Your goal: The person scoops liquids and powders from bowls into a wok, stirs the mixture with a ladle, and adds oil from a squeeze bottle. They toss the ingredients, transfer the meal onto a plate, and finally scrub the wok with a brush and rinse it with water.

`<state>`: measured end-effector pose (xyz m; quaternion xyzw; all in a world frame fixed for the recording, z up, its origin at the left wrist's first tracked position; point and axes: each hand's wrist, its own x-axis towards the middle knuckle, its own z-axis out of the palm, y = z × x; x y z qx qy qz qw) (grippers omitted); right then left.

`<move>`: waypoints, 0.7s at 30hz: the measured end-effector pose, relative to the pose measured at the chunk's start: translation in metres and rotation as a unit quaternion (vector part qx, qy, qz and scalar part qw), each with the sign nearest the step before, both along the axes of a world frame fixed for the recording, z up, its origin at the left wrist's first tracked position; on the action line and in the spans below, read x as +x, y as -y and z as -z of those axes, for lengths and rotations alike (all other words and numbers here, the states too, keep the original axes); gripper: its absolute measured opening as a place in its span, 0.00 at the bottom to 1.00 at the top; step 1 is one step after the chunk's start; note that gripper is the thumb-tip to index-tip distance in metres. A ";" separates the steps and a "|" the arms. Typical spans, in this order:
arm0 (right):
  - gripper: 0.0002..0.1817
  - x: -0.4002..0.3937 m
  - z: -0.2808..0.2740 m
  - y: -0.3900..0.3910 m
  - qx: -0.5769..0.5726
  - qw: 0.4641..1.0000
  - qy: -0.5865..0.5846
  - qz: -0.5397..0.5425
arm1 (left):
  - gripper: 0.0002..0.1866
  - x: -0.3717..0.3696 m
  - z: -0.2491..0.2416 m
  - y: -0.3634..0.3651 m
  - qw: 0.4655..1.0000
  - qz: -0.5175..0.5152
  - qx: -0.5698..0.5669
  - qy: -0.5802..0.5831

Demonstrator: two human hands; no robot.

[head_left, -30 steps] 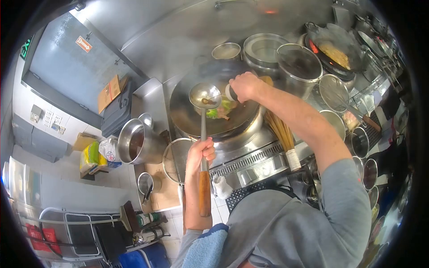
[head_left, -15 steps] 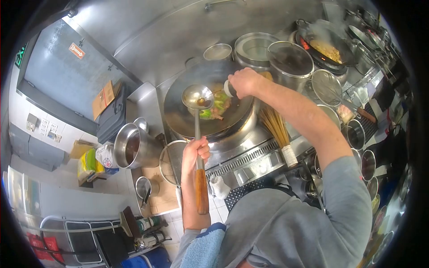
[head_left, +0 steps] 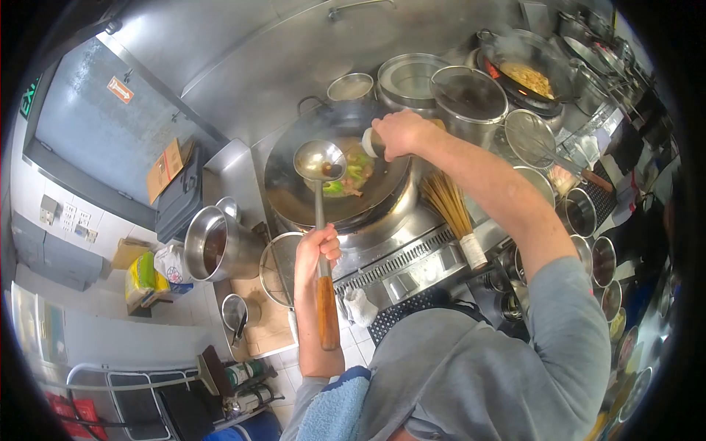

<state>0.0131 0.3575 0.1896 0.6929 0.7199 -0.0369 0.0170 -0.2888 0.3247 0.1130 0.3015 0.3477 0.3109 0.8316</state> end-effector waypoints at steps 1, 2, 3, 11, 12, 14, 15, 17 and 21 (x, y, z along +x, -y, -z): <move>0.34 0.002 -0.003 0.003 0.011 0.998 -0.067 0.018 | 0.02 0.000 0.000 -0.001 1.000 -0.002 -0.001 0.005; 0.36 0.005 -0.006 0.008 0.022 0.990 -0.133 0.037 | 0.02 0.000 0.001 -0.002 1.000 -0.003 -0.002 0.010; 0.37 0.009 -0.008 0.012 0.034 0.978 -0.199 0.056 | 0.03 -0.002 0.002 -0.005 1.000 0.012 0.007 -0.011; 0.47 0.011 0.040 0.158 0.302 0.664 -0.675 0.109 | 0.08 -0.006 0.013 -0.027 0.856 0.026 0.324 -0.403; 0.47 0.013 0.050 0.189 0.314 0.667 -0.663 0.130 | 0.10 -0.014 0.028 -0.035 0.804 0.000 0.415 -0.427; 0.47 0.022 0.072 0.255 0.341 0.692 -0.609 0.186 | 0.14 -0.034 0.067 -0.059 0.677 -0.044 0.587 -0.442; 0.47 0.027 0.080 0.289 0.352 0.713 -0.565 0.221 | 0.16 -0.030 0.044 -0.043 0.675 -0.047 0.561 -0.477; 0.42 0.030 0.086 0.354 0.392 0.648 -0.602 0.253 | 0.16 -0.047 0.065 -0.065 0.606 -0.083 0.620 -0.492; 0.40 0.059 0.094 0.475 0.545 0.620 -0.394 0.403 | 0.19 -0.051 0.051 -0.093 0.857 -0.043 0.356 -0.371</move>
